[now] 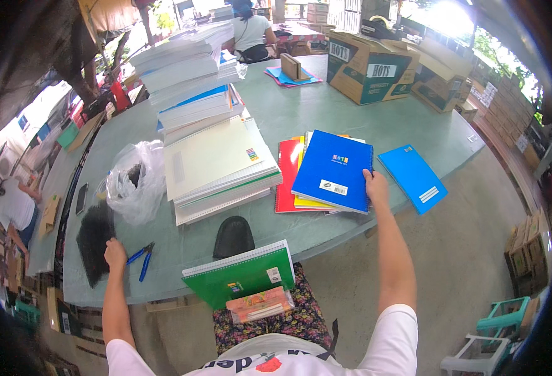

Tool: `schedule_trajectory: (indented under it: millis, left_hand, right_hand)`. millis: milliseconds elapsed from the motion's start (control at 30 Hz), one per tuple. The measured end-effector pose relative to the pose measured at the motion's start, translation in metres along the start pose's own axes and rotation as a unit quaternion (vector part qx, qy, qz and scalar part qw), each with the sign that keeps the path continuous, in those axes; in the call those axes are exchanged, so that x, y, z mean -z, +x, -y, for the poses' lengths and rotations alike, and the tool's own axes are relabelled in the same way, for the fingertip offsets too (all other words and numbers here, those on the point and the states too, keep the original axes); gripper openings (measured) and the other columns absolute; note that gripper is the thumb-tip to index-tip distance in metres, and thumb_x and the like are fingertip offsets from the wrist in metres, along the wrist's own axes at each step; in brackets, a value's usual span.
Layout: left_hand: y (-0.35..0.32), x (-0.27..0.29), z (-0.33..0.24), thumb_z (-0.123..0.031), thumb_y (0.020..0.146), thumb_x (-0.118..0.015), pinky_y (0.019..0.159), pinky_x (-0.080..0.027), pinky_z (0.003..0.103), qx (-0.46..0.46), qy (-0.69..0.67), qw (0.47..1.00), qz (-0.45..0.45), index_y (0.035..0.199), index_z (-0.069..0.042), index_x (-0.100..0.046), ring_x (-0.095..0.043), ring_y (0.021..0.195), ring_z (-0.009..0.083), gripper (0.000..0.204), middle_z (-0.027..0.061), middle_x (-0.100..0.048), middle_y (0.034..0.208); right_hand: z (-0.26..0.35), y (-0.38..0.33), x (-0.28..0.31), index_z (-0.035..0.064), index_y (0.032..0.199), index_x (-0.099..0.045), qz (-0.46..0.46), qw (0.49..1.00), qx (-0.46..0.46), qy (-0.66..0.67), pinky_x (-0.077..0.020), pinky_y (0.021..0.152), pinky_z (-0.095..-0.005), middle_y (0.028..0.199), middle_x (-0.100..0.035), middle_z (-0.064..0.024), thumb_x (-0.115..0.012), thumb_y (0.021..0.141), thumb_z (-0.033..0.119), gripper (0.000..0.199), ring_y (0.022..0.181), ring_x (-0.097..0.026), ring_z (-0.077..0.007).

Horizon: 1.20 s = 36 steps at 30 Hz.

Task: The person binds spiral notebooks by hand, inserting metal coils through the punched holes and using pliers to trim and secure the ends.

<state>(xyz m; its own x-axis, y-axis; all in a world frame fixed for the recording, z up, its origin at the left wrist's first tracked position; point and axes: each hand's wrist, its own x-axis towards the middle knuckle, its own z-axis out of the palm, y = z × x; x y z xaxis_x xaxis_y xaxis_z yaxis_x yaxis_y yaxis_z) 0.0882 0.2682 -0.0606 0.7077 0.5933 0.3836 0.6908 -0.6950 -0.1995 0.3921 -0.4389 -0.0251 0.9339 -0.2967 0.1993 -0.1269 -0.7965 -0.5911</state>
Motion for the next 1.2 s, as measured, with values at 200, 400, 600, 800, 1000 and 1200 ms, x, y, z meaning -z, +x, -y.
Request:
schedule_trajectory:
  millis: [200, 400, 600, 800, 1000, 1200]
  left_hand:
    - [-0.004, 0.023, -0.015, -0.012, 0.084, -0.041, 0.065, -0.051, 0.045, 0.031, -0.042, 0.995, 0.089, 0.091, 0.003, -0.053, -0.064, 0.08, 0.0355, 0.02, 0.0231, -0.063, 0.082]
    - [0.004, 0.032, -0.002, -0.022, 0.089, -0.041, 0.066, -0.049, 0.049, 0.026, -0.037, 0.997, 0.055, 0.092, -0.002, -0.051, -0.062, 0.075, 0.0392, 0.022, 0.0205, -0.063, 0.079]
    - [-0.01, 0.108, 0.002, -0.034, 0.095, -0.04, 0.062, -0.045, 0.049, 0.146, -0.261, 0.947, -0.116, 0.09, -0.004, -0.044, -0.057, 0.07, 0.0423, 0.032, 0.0199, -0.058, 0.077]
    - [-0.044, 0.173, 0.013, -0.026, 0.09, -0.056, 0.049, -0.033, 0.016, 0.222, -0.682, 0.686, -0.125, 0.092, -0.007, -0.049, -0.042, 0.058, 0.0027, 0.021, -0.0023, -0.044, 0.067]
    - [-0.08, 0.238, 0.026, -0.029, 0.09, -0.055, 0.052, -0.039, 0.018, 0.142, -0.761, 0.593, -0.222, 0.095, -0.004, -0.057, -0.05, 0.063, 0.0059, 0.025, 0.0019, -0.055, 0.076]
    - [-0.158, 0.177, -0.059, -0.012, 0.085, -0.051, 0.072, -0.048, 0.042, -0.111, -0.335, 0.892, 0.281, 0.133, -0.003, -0.036, -0.061, 0.076, 0.0374, 0.051, 0.0234, -0.063, 0.088]
  right_hand:
    - [-0.011, 0.001, 0.012, 0.0011, 0.089, -0.062, -0.028, 0.997, 0.07, -0.035, -0.0436, 0.073, -0.0489, 0.089, -0.061, -0.0227, -0.049, 0.086, 0.045, 0.046, 0.086, -0.058, -0.0402]
    - [0.045, -0.031, 0.016, 0.0061, 0.114, -0.059, -0.146, 0.97, 0.171, -0.09, -0.0451, 0.08, -0.0399, 0.097, -0.059, -0.0135, -0.064, 0.081, 0.033, 0.043, 0.09, -0.057, -0.0289]
    - [0.096, -0.203, -0.032, 0.0002, 0.101, -0.061, 0.221, 0.873, 0.139, 0.412, -0.0437, 0.074, -0.025, 0.091, -0.06, -0.0024, -0.059, 0.087, 0.023, 0.027, 0.084, -0.054, -0.0115]
    - [0.123, -0.262, -0.054, -0.0008, 0.092, -0.061, 0.177, 0.871, 0.023, 0.457, -0.0416, 0.07, -0.0262, 0.087, -0.058, -0.0022, -0.057, 0.089, 0.019, 0.02, 0.077, -0.051, -0.0095]
    - [0.187, -0.259, -0.011, 0.0038, 0.096, -0.062, 0.1, 0.88, 0.343, 0.312, -0.043, 0.08, -0.0332, 0.096, -0.062, -0.0112, -0.063, 0.08, 0.012, 0.019, 0.09, -0.057, -0.025]
    - [0.259, -0.32, -0.06, 0.0049, 0.104, -0.06, 0.276, 0.776, 0.554, 0.123, -0.0468, 0.079, -0.0418, 0.101, -0.061, -0.0152, -0.064, 0.078, 0.021, 0.031, 0.094, -0.058, -0.0326]
